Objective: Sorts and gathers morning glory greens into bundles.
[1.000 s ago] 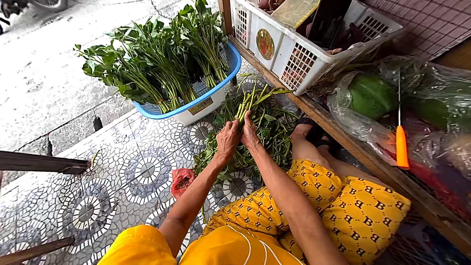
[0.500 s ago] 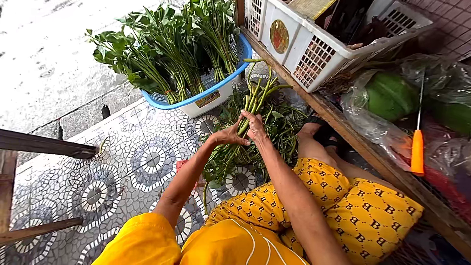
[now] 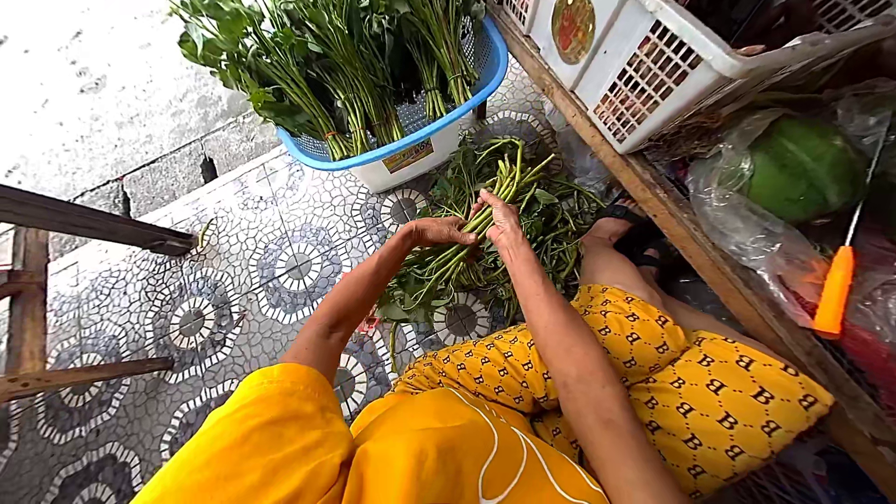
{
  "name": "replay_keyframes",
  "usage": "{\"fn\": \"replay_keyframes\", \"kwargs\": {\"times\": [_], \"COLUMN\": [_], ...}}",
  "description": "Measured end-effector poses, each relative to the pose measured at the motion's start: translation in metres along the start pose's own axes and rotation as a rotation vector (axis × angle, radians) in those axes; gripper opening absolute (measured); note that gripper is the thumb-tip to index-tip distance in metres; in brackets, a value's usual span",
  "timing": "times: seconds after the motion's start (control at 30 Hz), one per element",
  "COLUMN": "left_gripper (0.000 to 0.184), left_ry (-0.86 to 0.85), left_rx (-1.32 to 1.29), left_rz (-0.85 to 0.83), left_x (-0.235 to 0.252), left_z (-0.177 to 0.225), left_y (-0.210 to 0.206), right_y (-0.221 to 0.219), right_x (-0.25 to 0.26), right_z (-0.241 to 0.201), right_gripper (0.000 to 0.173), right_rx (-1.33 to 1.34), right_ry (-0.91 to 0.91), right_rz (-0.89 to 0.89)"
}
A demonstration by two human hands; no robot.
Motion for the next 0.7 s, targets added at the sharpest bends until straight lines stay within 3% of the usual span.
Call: {"fn": "replay_keyframes", "kwargs": {"times": [0.1,0.27,0.37,0.7], "left_gripper": [0.055,0.032,0.019,0.016], "left_ry": [0.120,0.098,0.091,0.008], "left_rx": [0.212,0.438,0.594,0.674], "left_rz": [0.075,0.011,0.082,0.112], "left_x": [-0.017,-0.052,-0.050,-0.031], "left_z": [-0.008,-0.006,-0.002,0.007], "left_y": [0.022,0.039,0.044,0.028], "right_y": [0.012,0.022,0.024,0.027], "right_x": [0.007,0.013,0.014,0.014], "right_z": [-0.002,-0.013,-0.004,-0.014], "right_gripper": [0.007,0.016,0.022,0.013], "right_rx": [0.022,0.093,0.146,0.033], "right_ry": [-0.010,-0.031,-0.067,0.029], "right_rz": [0.028,0.087,0.114,0.103]}}
Point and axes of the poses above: each hand's wrist, its own x-axis towards the middle knuckle, its own y-axis out of the back of the hand, z = x × y, the point moved 8 cm from there along x, towards the middle knuckle, and after that the axes turned 15 degrees about x, right-handed, at the moved point
